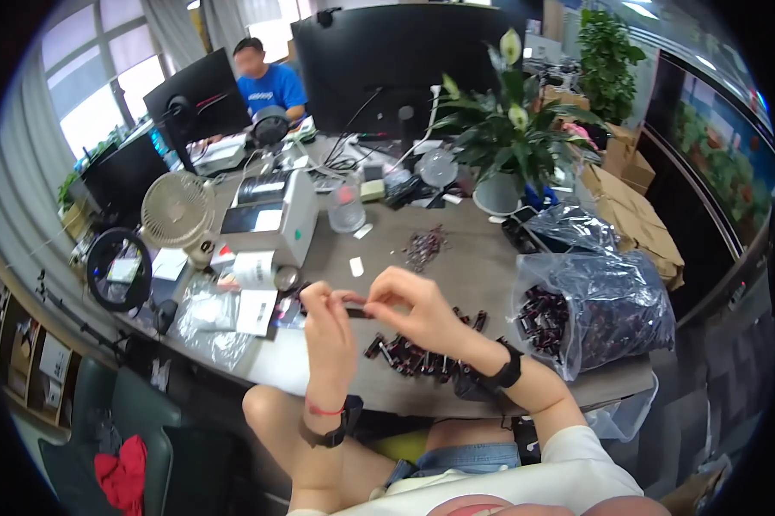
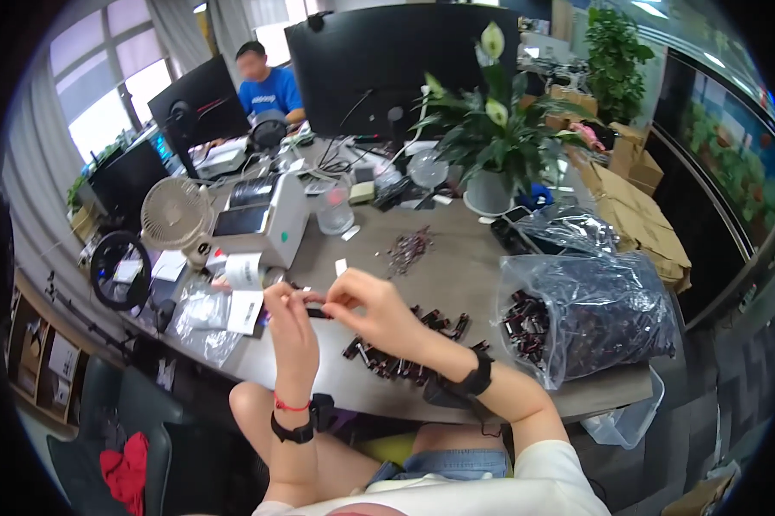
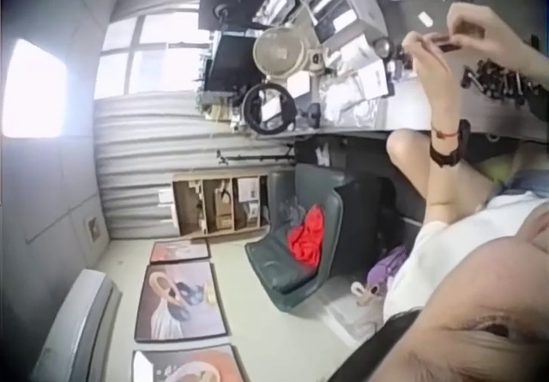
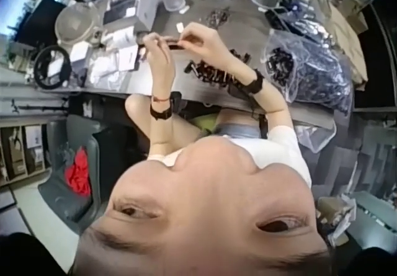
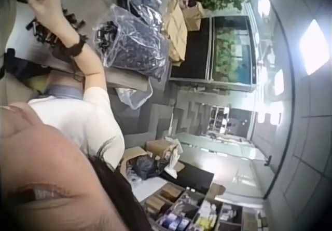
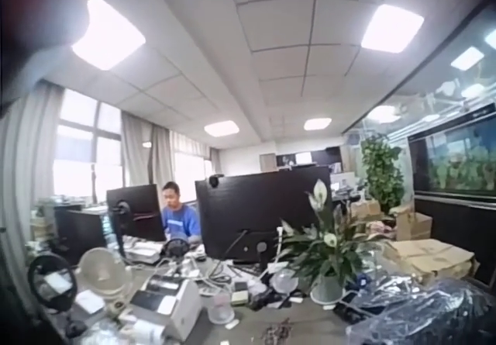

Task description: The person picks up a battery holder and a circuit board, then threads the wires through the holder before pressing the board into the end and placing the unit on a pile.

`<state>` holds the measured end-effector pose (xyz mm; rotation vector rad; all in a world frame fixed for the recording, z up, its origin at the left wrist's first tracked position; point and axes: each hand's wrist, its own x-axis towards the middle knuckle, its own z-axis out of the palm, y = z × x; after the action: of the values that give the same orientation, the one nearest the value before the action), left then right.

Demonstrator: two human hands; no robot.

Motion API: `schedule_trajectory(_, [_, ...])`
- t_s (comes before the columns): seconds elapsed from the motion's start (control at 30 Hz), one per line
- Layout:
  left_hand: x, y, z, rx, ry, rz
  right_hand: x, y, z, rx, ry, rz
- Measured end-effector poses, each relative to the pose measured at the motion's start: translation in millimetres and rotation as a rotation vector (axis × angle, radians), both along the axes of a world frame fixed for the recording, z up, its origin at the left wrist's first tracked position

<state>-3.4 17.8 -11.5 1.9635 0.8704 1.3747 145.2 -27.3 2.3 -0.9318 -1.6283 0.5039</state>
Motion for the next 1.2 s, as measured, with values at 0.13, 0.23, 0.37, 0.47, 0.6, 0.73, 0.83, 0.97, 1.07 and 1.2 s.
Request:
schedule_trajectory(0.13, [0, 3, 4, -0.146, -0.272, -0.309, 4, 5, -7, -0.097, 0.210, 0.022])
schedule_trajectory(0.23, [6, 1, 16, 0.162, -0.265, -0.041, 2, 1, 2, -0.114, 0.399, 0.014])
schedule_trajectory(0.37, [2, 7, 1, -0.173, -0.376, -0.345, -2, -1, 8, 0.049, 0.461, 0.065])
schedule_trajectory(0.47, [12, -5, 1, -0.302, -0.457, -0.407, -3, -1, 4, 0.057, 0.425, 0.058])
schedule_trajectory(0.6, [13, -16, 6, -0.328, -0.574, -0.414, 2, -7, 8, -0.004, 0.402, 0.116])
schedule_trajectory(0.73, [10, -16, 5, -0.276, -0.677, -0.456, 0, -6, 7, 0.016, 0.414, 0.221])
schedule_trajectory(0.83, [10, -14, 2, -0.235, -0.698, -0.494, 1, -4, 4, 0.032, 0.417, 0.252])
schedule_trajectory(0.97, [11, -12, -1, -0.224, -0.670, -0.515, 0, -5, 5, 0.007, 0.396, 0.194])
schedule_trajectory(1.07, [12, -11, -1, -0.279, -0.674, -0.528, 1, -7, 10, 0.014, 0.351, 0.099])
schedule_trajectory(1.2, [14, -15, 3, -0.353, -0.669, -0.505, 12, -6, 15, 0.217, -0.034, -0.131])
